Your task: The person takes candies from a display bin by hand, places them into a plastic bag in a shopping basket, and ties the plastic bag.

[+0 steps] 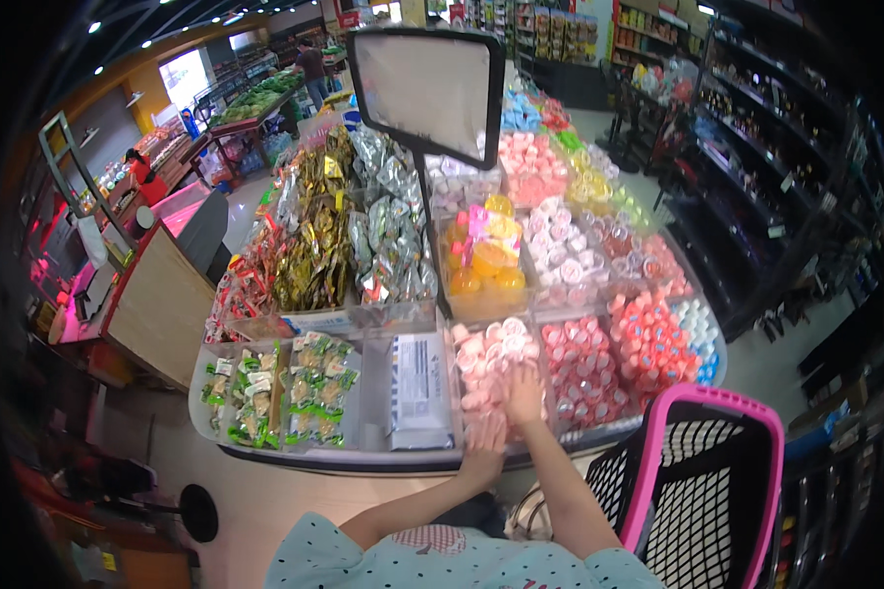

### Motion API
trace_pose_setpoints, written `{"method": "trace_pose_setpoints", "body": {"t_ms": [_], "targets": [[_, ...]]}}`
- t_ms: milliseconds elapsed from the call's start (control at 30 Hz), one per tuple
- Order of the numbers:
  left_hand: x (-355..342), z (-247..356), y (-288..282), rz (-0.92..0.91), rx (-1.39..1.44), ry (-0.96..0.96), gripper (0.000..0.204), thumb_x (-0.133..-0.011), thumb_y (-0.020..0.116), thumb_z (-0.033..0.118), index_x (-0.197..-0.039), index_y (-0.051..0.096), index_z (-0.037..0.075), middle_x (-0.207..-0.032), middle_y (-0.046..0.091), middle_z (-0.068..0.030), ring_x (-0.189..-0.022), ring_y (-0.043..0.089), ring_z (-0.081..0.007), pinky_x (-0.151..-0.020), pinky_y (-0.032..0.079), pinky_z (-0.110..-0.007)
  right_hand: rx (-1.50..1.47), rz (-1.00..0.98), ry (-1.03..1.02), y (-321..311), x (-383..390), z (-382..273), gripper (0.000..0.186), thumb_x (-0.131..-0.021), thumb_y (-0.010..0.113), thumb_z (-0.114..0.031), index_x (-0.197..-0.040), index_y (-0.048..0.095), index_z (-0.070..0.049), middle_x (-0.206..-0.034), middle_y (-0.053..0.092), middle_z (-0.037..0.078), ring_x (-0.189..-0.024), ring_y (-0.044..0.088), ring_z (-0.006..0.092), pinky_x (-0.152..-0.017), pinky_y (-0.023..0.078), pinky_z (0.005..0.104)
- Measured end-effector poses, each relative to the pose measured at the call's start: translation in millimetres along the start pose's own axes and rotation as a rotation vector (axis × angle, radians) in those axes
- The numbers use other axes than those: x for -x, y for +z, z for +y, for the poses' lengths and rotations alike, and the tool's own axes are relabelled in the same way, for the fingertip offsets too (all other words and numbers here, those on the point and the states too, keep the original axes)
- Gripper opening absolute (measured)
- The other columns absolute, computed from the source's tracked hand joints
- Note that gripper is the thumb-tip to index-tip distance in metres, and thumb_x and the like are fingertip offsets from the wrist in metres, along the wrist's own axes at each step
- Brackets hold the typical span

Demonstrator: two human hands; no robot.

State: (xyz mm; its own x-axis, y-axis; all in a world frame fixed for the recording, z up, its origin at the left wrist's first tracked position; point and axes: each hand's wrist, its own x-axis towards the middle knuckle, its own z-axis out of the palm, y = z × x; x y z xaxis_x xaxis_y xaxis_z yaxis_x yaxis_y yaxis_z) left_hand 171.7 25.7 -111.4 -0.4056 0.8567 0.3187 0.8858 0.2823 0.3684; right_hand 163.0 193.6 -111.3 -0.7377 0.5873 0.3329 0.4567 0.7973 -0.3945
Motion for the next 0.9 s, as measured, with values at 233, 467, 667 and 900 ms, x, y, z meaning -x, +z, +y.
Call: {"method": "trace_pose_setpoints", "body": {"t_ms": [233,467,667,900], "targets": [[54.7,-25.3,-13.7,-0.104,-0.007,0.321,0.054,-0.077,0.051,0.013,-0.128,0.040,-0.001,-0.140,0.027,-0.0243,-0.130,0.029,-0.0365,-0.104,0.025,-0.051,-0.019,0.120,0.162,-29.8,24.7,-11.6,0.054,-0.081,0.055,-0.028,-0.129,0.040,-0.007,-0.124,0.042,0.021,-0.116,0.040,0.0374,-0.096,0.030,0.0510],[73.5,-71.4,-39.2,-0.229,0.128,0.449,0.061,-0.074,0.050,0.007,-0.133,0.035,-0.001,-0.143,0.022,-0.0240,-0.131,0.025,-0.0384,-0.104,0.025,-0.050,0.065,0.307,0.324,-46.2,99.5,-32.0,0.048,-0.082,0.058,-0.027,-0.122,0.044,-0.005,-0.120,0.046,0.018,-0.112,0.043,0.0359,-0.092,0.035,0.0466],[121.0,-137.9,-57.4,-0.324,0.150,0.511,0.060,-0.074,0.046,0.003,-0.132,0.035,0.000,-0.141,0.026,-0.0239,-0.130,0.027,-0.0400,-0.104,0.026,-0.050,0.004,0.280,0.497,-31.9,221.3,-71.2,0.049,-0.079,0.061,-0.017,-0.123,0.042,-0.005,-0.120,0.045,0.019,-0.111,0.043,0.0364,-0.093,0.036,0.0444],[190.4,-203.7,-55.0,-0.471,0.134,0.520,0.056,-0.072,0.046,0.000,-0.128,0.040,-0.002,-0.142,0.025,-0.0237,-0.131,0.023,-0.0404,-0.105,0.023,-0.050,0.233,0.045,1.042,-25.9,392.5,-131.8,0.045,-0.079,0.058,-0.020,-0.119,0.045,-0.006,-0.119,0.046,0.019,-0.112,0.044,0.0369,-0.093,0.036,0.0445]]}}
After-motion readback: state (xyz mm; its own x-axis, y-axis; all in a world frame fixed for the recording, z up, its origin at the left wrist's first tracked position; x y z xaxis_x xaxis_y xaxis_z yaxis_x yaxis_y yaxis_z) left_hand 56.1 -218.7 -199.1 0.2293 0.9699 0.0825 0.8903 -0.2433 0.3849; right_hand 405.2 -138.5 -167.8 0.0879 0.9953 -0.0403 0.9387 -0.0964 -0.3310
